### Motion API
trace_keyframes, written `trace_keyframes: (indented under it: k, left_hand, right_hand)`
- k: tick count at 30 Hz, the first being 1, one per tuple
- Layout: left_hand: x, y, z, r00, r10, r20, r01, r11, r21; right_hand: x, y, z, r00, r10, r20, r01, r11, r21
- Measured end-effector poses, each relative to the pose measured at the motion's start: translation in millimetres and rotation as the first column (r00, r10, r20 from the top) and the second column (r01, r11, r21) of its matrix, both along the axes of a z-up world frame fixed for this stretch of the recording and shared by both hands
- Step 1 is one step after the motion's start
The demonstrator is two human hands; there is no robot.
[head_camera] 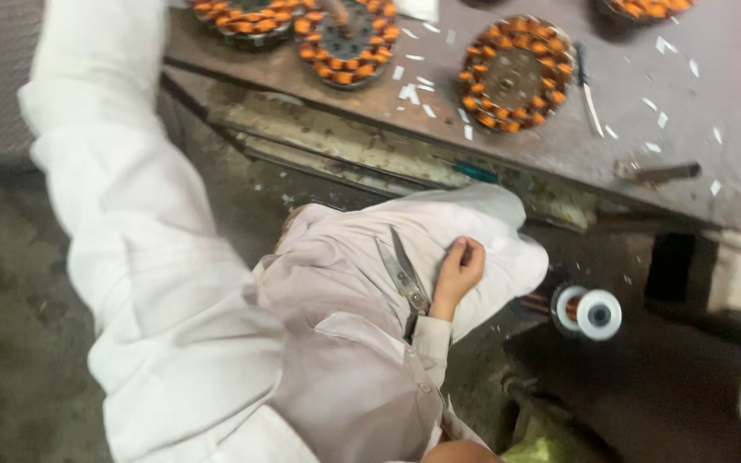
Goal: The person inserts small white insulating pieces into slots on a copper-wound stator, using a screwdriver to press them in and scissors to trim excess material. The person repeats this process across multiple stator units on the workbench.
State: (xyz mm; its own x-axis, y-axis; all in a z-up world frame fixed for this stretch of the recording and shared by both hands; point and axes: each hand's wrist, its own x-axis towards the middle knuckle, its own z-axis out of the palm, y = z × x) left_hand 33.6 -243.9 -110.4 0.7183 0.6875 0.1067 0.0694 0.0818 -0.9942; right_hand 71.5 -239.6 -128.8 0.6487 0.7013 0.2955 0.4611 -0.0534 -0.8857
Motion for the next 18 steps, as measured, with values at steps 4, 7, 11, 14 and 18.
trace_keyframes:
  k: [4, 7, 11, 14, 18]
  left_hand:
    - [13, 7, 26, 0.988, 0.097, 0.118, -0.089, 0.993, -0.072]
    - [1, 9, 47, 0.967, 0.118, 0.227, -0.096, 0.99, -0.105]
    - [-13, 12, 63, 0.971, 0.132, 0.201, -0.117, 0.989, -0.086]
    - [-10, 9, 53, 0.978, 0.154, 0.138, -0.148, 0.988, -0.051]
    - [3, 12, 34, 0.977, 0.21, 0.046, -0.209, 0.977, -0.03]
  right_hand:
    - [11, -8, -29, 0.997, 0.029, -0.068, -0.032, 0.998, -0.047]
    - [13, 2, -36, 0.996, 0.041, -0.08, -0.046, 0.996, -0.073]
    - [19, 23, -27, 0.997, -0.022, -0.068, 0.017, 0.997, -0.08]
    - [18, 17, -30, 0.995, -0.054, -0.08, 0.048, 0.996, -0.082]
    - [18, 3, -40, 0.996, -0.05, -0.076, 0.044, 0.996, -0.079]
